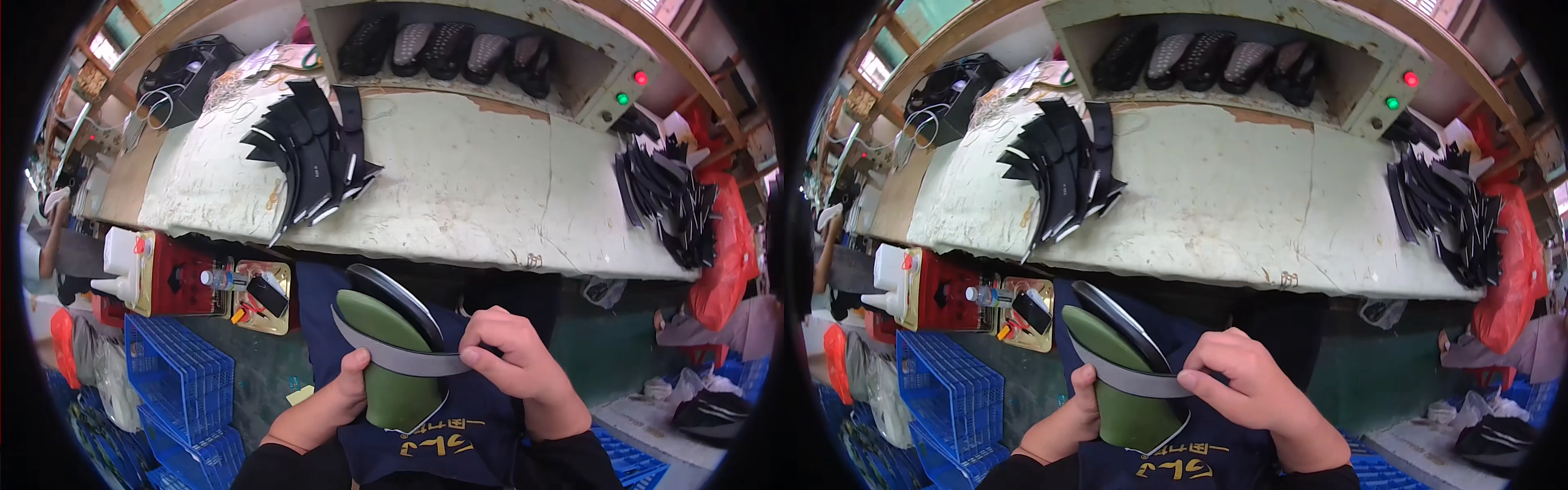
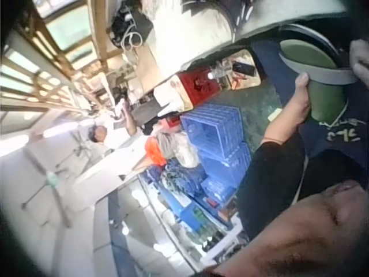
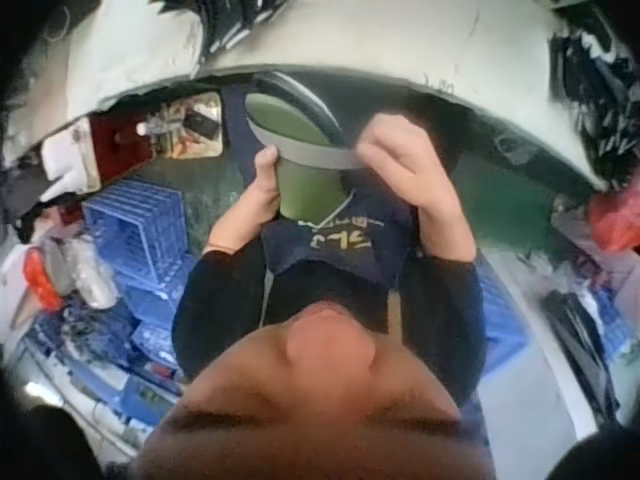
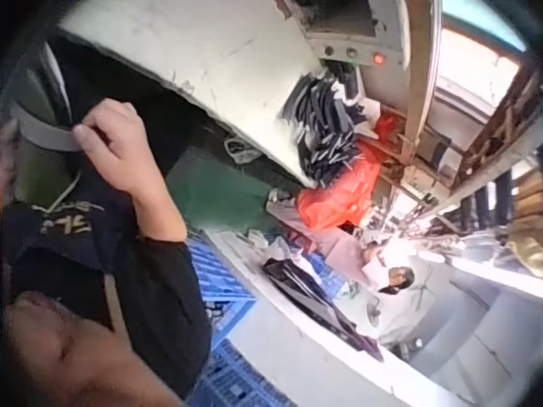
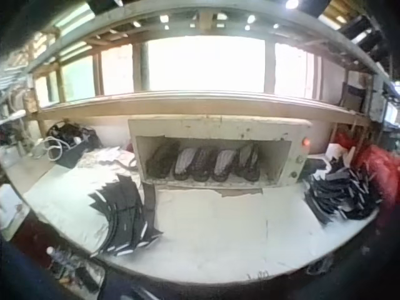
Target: Manually assembling sandals by fitting soles onto shoe lasts and attaching the upper straps.
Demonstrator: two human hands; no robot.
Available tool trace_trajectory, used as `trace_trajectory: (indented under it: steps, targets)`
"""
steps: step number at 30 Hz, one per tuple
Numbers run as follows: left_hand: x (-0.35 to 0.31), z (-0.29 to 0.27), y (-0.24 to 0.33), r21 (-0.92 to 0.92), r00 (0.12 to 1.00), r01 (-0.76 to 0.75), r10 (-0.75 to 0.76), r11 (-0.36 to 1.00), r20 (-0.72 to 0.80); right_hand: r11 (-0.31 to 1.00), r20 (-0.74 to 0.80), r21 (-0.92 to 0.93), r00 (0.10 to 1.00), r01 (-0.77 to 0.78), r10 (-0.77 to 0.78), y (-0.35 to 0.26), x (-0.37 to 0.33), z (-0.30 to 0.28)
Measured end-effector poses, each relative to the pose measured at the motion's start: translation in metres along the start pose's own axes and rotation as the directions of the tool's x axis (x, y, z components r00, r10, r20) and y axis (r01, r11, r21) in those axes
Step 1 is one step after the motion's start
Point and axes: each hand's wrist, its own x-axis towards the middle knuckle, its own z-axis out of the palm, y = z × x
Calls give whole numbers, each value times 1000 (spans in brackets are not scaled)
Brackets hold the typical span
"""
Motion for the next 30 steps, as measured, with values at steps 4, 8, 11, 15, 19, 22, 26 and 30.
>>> trace_trajectory:
  steps: [4, 8, 11, 15, 19, 22, 26, 30]
  targets:
    - [6, -10, -11, -74, 998, -57, 57, 996, -2, 987, -102, 67, 985, 145, -138, 11, -5, 8]
    - [4, 5, -1, 57, 975, -133, 141, 989, -173, 989, -62, 37, 988, 142, -140, 13, -3, 11]
    - [8, -8, -13, -102, 981, -150, 136, 983, -137, 986, -87, 61, 985, 155, -149, 6, -1, 19]
    - [5, -6, -18, -82, 954, -187, 161, 979, -251, 972, -83, -10, 968, 236, -236, -3, 3, 28]
    - [11, 1, -5, -127, 980, -197, 196, 972, -20, 955, -78, -66, 953, 290, -294, -7, 6, 33]
    - [20, -7, -24, -365, 937, -209, 293, 907, 192, 950, -26, -52, 951, 306, -308, -12, 8, 31]
    - [19, -8, -23, -437, 905, -101, 265, 894, 332, 945, 74, -13, 943, 326, -324, -22, 8, 28]
    - [15, -19, -34, -444, 940, -7, 157, 896, 302, 941, 55, 55, 940, 333, -336, -24, 10, 34]
